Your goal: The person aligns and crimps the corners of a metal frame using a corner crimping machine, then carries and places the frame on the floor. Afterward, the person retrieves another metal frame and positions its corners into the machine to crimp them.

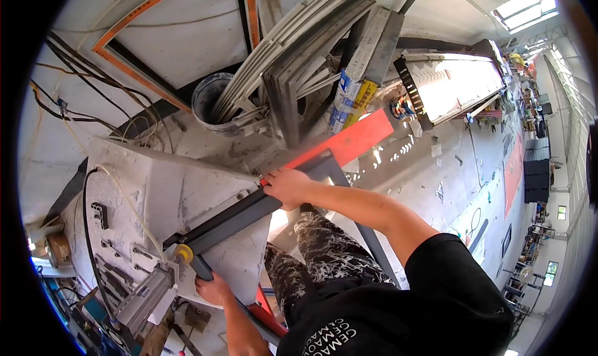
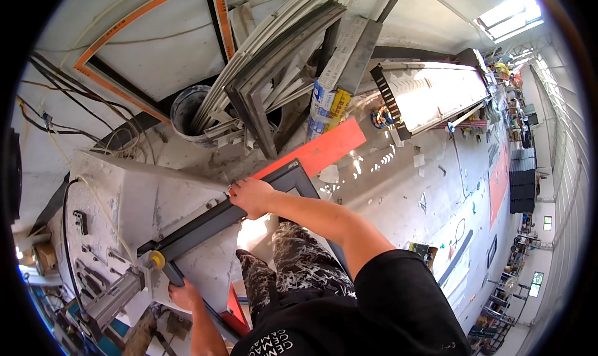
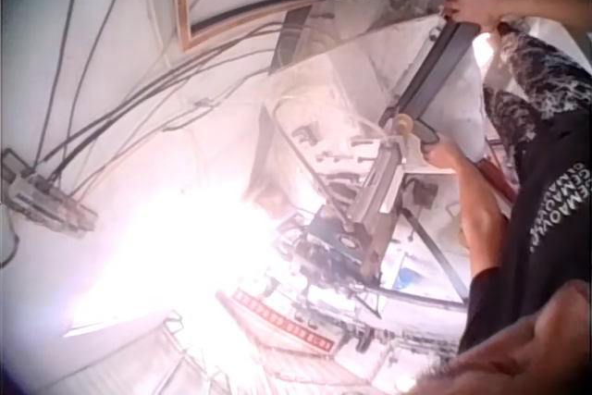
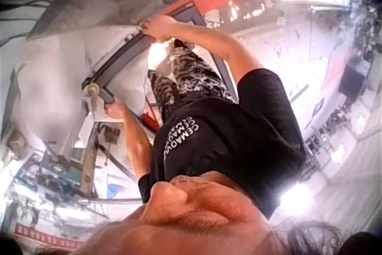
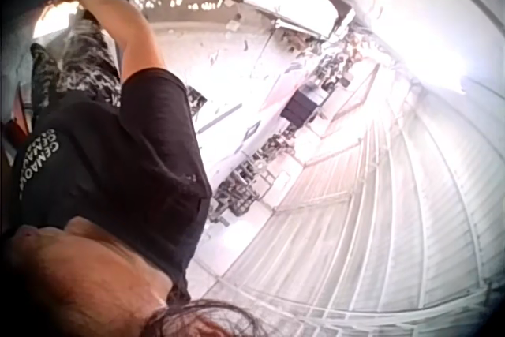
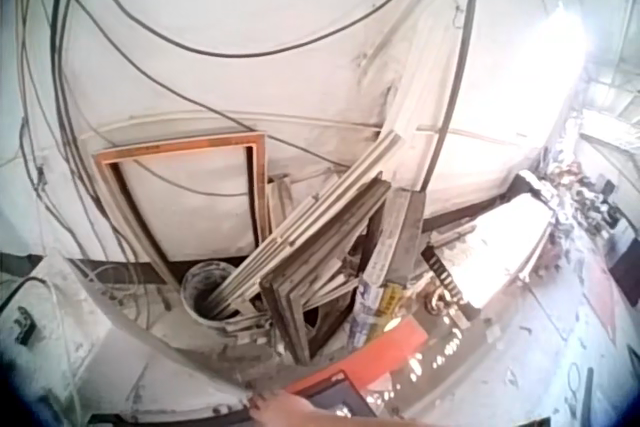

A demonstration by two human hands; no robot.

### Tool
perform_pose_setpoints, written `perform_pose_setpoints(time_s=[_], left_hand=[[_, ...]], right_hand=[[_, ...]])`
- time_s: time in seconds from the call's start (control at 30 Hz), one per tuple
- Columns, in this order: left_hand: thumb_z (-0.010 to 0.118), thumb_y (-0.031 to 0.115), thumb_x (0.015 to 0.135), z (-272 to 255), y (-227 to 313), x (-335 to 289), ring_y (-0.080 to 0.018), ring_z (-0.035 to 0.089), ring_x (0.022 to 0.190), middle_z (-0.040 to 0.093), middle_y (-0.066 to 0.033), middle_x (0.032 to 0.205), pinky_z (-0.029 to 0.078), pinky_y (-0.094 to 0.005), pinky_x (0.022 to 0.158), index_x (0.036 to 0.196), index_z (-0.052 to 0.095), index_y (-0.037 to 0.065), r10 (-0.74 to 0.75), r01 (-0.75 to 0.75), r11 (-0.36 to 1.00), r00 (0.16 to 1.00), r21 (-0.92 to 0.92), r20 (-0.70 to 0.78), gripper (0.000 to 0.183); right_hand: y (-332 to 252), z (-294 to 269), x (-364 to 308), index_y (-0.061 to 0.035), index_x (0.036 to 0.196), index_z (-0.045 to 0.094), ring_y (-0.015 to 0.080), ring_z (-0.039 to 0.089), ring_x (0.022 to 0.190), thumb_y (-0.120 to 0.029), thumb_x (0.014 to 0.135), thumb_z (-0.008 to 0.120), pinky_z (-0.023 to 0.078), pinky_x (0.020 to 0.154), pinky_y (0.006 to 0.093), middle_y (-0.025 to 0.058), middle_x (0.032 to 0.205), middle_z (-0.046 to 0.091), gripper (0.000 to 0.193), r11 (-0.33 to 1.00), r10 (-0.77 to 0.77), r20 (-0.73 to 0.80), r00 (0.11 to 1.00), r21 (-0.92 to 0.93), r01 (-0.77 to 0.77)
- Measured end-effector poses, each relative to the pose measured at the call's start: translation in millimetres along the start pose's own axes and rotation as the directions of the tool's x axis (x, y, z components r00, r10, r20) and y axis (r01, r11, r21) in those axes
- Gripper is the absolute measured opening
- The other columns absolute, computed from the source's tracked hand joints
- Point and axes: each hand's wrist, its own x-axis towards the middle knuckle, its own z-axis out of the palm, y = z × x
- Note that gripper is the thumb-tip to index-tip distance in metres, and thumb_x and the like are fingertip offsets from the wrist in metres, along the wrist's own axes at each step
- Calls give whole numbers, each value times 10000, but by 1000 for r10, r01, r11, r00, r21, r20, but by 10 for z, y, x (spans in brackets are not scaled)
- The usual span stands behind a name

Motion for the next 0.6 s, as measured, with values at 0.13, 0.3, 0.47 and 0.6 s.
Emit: perform_pose_setpoints(time_s=[0.13, 0.3, 0.47, 0.6], left_hand=[[686, 300, 805, -24, 69, -1, -415, 613, 982, 663, -201, 1072, 504, -485, 873, 1096, 635, -26, -2, 1, 1000, 999, 26, 35, 440], [679, 285, 794, 11, 2, 4, -411, 614, 986, 662, -197, 1089, 507, -478, 875, 1110, 635, -25, 11, -11, 1000, 1000, 6, 0, 445], [692, 289, 781, 31, -4, -12, -407, 614, 997, 660, -192, 1112, 509, -477, 883, 1123, 636, -12, -8, 8, 1000, 1000, -6, -7, 459], [704, 283, 768, -1, 0, -9, -405, 614, 1004, 661, -189, 1112, 509, -475, 888, 1124, 635, -10, -16, 15, 1000, 1000, 6, 9, 466]], right_hand=[[-7, -80, -23, -76, 1158, 665, 319, 522, 1256, -339, 741, 749, 431, 1042, 410, 160, 1312, 588, 501, 1000, 10, 4, 1000, -12, -10], [-26, -64, 6, -76, 1163, 664, 323, 524, 1256, -409, 747, 772, 423, 1056, 415, 154, 1309, 593, 544, 1000, 11, 17, 1000, -2, -11], [-42, -105, 8, -75, 1185, 655, 320, 507, 1283, -404, 753, 766, 417, 1066, 409, 155, 1330, 581, 554, 1000, 16, 50, 999, -11, -16], [-45, -89, 11, -77, 1197, 651, 319, 500, 1293, -391, 755, 760, 418, 1066, 408, 159, 1341, 573, 553, 1000, 8, 47, 999, -13, -8]])
